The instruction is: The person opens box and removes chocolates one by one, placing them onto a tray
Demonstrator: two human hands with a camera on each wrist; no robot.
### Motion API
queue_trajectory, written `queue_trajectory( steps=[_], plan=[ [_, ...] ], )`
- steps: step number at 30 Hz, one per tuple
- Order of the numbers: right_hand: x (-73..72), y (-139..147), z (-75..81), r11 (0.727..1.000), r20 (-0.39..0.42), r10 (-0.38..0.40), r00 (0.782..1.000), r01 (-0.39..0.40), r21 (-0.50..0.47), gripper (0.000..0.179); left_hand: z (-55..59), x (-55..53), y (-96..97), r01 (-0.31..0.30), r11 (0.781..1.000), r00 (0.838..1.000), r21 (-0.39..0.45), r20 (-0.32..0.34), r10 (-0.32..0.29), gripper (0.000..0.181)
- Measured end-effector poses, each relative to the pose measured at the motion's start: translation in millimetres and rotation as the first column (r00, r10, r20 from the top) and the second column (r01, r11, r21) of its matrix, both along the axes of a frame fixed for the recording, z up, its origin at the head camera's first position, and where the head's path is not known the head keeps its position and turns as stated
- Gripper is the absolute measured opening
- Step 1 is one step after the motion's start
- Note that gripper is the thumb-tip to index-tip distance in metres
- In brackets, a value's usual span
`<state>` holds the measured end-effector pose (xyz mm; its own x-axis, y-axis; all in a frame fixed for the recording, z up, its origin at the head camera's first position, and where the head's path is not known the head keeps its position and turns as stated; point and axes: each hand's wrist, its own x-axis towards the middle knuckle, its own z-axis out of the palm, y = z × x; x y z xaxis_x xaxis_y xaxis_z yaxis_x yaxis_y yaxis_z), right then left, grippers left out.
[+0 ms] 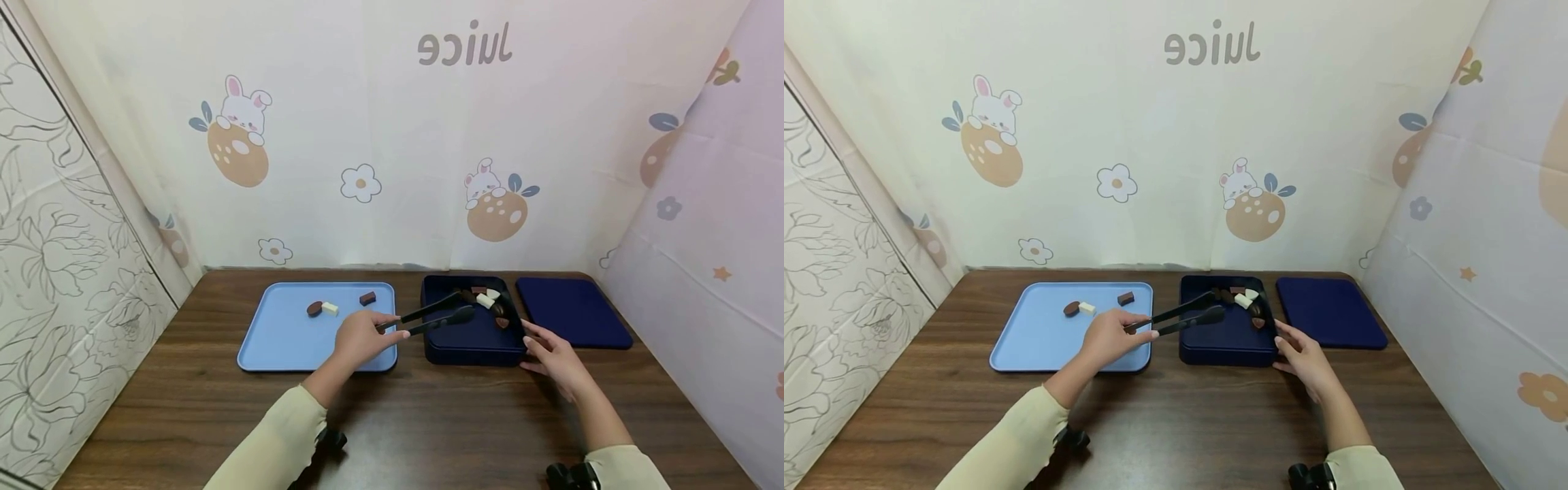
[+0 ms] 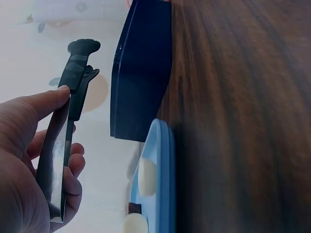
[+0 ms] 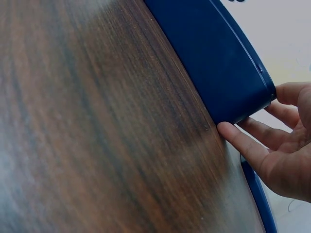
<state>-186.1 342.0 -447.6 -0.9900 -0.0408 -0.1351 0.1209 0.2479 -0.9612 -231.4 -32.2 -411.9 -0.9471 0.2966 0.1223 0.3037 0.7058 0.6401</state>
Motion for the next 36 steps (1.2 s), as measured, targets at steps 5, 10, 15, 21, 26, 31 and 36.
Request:
queue_trajectory(
  steps=[5,10,15,21,26,31,36],
  plan=[
    [-1.1,1,-0.8,1.0,-0.004,-0.004,1.0,0.004,0.001,0.058,5.9,-9.2,16.3,0.015,0.998,1.0,-0.058,-0.025,-0.017,0.043],
    [-1.7,1,-0.3,1.0,0.001,-0.005,1.0,0.005,-0.004,0.058,13.5,-20.2,32.2,0.022,0.993,0.999,-0.112,-0.024,-0.025,0.046],
    [-1.1,1,0.5,1.0,-0.002,0.005,1.0,-0.005,0.001,0.06,16.5,-34.1,45.8,0.035,0.983,0.999,-0.18,0.017,-0.032,0.048],
    [-1.0,2,0.0,1.0,-0.006,0.007,1.0,-0.007,0.008,0.061,11.6,-50.7,56.6,0.084,0.973,0.996,-0.215,0.026,-0.08,0.046],
    [-1.0,2,0.3,1.0,-0.002,0.004,1.0,-0.004,0.011,0.06,7.1,-62.8,63.8,0.129,0.96,0.992,-0.247,0.018,-0.129,0.047],
    [-0.2,0,0.7,1.0,-0.003,0.01,1.0,-0.01,0.003,0.06,8.1,-71.9,71.5,0.166,0.951,0.985,-0.261,0.002,-0.171,0.046],
    [-0.5,1,0.6,1.0,0.004,0.006,1.0,-0.006,-0.001,0.06,10.3,-76.7,79.3,0.195,0.919,0.977,-0.342,-0.011,-0.211,0.044]
  ],
)
